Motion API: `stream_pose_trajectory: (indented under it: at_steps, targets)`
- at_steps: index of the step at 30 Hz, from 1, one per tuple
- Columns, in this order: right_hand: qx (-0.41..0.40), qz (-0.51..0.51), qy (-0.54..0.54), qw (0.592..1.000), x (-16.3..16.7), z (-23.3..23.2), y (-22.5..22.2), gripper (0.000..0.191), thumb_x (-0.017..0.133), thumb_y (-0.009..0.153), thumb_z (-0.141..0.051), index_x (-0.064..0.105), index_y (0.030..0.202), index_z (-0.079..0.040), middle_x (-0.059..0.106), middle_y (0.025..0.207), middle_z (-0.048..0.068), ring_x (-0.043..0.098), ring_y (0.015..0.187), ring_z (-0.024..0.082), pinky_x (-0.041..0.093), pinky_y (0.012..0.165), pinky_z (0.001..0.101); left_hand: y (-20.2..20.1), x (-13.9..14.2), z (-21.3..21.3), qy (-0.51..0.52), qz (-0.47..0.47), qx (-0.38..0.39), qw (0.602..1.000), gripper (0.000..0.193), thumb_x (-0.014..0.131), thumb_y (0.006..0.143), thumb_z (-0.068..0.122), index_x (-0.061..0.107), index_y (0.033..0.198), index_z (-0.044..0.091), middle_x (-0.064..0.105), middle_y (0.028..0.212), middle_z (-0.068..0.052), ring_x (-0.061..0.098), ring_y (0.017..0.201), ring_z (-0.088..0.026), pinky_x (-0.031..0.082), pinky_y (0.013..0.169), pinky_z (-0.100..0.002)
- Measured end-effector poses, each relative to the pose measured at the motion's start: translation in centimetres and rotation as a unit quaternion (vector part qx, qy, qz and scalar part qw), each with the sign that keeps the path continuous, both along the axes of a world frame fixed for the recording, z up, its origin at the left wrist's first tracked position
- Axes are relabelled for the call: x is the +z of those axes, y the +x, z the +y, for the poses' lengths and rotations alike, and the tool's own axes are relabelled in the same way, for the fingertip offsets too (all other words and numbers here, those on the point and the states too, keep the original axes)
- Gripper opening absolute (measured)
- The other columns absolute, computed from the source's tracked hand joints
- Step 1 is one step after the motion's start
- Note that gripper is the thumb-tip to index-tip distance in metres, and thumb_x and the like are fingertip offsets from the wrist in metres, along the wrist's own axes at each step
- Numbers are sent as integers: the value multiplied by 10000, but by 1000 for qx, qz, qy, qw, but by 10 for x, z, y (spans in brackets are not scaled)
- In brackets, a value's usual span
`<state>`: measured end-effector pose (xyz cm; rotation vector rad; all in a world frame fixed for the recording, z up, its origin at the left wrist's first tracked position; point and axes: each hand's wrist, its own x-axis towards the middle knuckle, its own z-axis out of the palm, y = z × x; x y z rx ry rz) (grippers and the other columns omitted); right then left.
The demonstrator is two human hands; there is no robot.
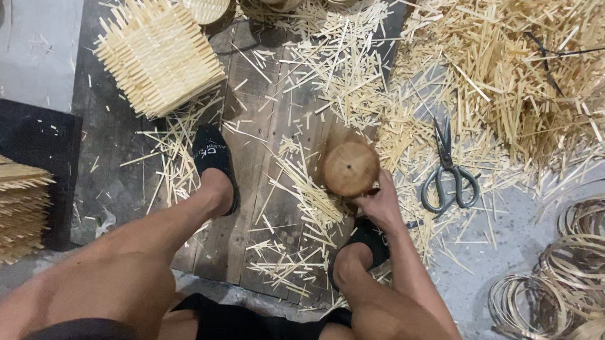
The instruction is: The person sits on the floor and uses shears to trim the protruding ends of bamboo skewers held in a round wooden mold, rotating the mold to cut around it. The person then sets the trimmed skewer mat aside and stacks finished round woven bamboo containers in a pile.
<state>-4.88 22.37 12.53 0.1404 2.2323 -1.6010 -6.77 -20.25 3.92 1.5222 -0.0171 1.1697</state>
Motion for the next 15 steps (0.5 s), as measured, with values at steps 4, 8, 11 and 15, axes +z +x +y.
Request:
stream_pose_trajectory:
  at_steps: [4,8,11,15]
  targets:
    - [63,14,-7,998,12,31,4,771,903,693,-239,567,1347,-8,564,1271,134,555,1196,248,462,983,337,2,2,5,21,-17,-3,1000,227,582,1049,189,643,1125,-17,656,1118,-286,619,1007,-495,508,872,-574]
    - [-68,-168,-20,983,2,37,10,417,715,979,-302,708,1255,10,702,1067,136,642,919,203,543,752,302,5,1,7,23,-6,-4,1000,216,583,1052,190,652,1127,-1,666,1113,-267,630,1004,-489,512,879,-571]
    - [-92,-86,-76,989,-8,30,14,374,733,912,-153,670,1241,14,709,1091,46,665,927,128,542,805,272,6,-2,5,24,7,-6,1000,217,601,1032,191,654,1135,7,670,1119,-256,632,1013,-481,512,887,-564]
    - [-88,-102,-113,984,-11,13,16,359,740,912,-94,665,1239,35,726,1086,91,691,898,163,566,764,289,8,-3,3,14,-3,-10,1000,243,634,995,193,650,1154,11,667,1137,-250,626,1034,-471,510,898,-554]
